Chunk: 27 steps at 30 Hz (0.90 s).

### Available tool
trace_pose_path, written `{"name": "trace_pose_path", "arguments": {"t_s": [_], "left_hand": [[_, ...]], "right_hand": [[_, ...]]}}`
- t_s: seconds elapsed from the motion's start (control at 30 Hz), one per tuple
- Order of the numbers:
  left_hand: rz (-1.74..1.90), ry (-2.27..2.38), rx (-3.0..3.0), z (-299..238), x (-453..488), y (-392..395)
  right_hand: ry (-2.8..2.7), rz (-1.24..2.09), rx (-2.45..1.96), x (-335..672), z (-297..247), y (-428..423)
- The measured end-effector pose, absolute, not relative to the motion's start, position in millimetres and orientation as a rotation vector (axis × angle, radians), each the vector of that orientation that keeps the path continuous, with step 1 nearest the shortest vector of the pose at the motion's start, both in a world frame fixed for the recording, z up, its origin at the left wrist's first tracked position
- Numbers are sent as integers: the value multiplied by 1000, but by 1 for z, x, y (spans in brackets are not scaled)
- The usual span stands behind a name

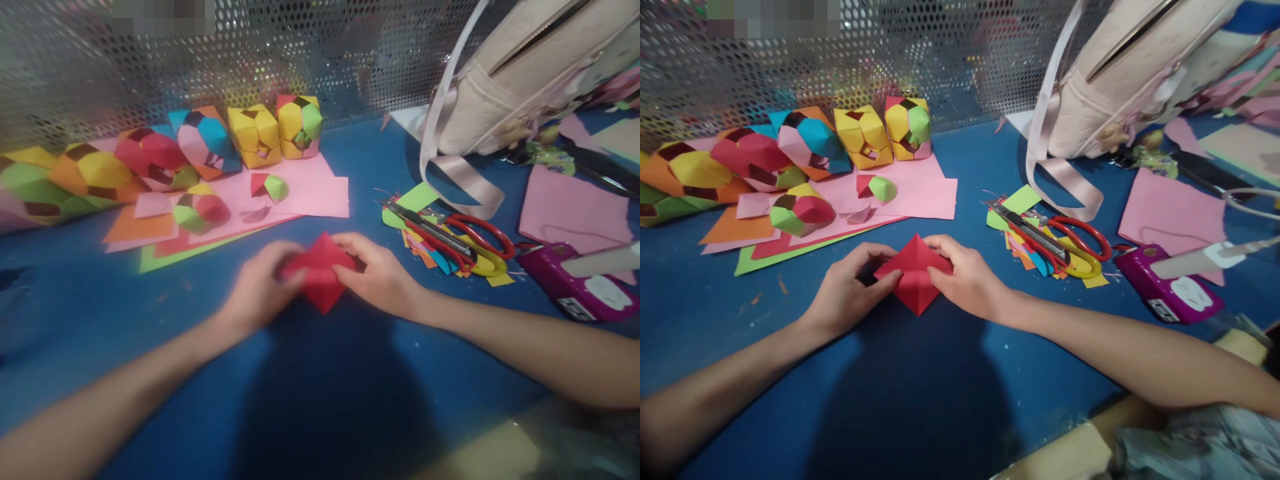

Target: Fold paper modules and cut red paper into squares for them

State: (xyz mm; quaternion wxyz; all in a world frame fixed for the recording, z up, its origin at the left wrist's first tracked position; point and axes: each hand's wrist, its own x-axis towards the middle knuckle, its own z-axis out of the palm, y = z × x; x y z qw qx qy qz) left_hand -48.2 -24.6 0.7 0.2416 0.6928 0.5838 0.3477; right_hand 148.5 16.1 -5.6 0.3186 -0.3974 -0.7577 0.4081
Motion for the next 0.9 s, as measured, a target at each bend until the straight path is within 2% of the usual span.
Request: {"name": "trace_pose_path", "arguments": {"t_s": [0.13, 0.5, 0.9], "left_hand": [[1026, 1492, 1788, 1, -45, -28], [860, 1542, 2097, -5, -45, -30], [800, 1283, 2468, -2, -57, -27]], "right_hand": [[-1916, 1261, -1018, 151, -1, 17], [-2139, 1073, -1039, 146, -4, 21], [-2517, 201, -582, 148, -10, 16]]}}
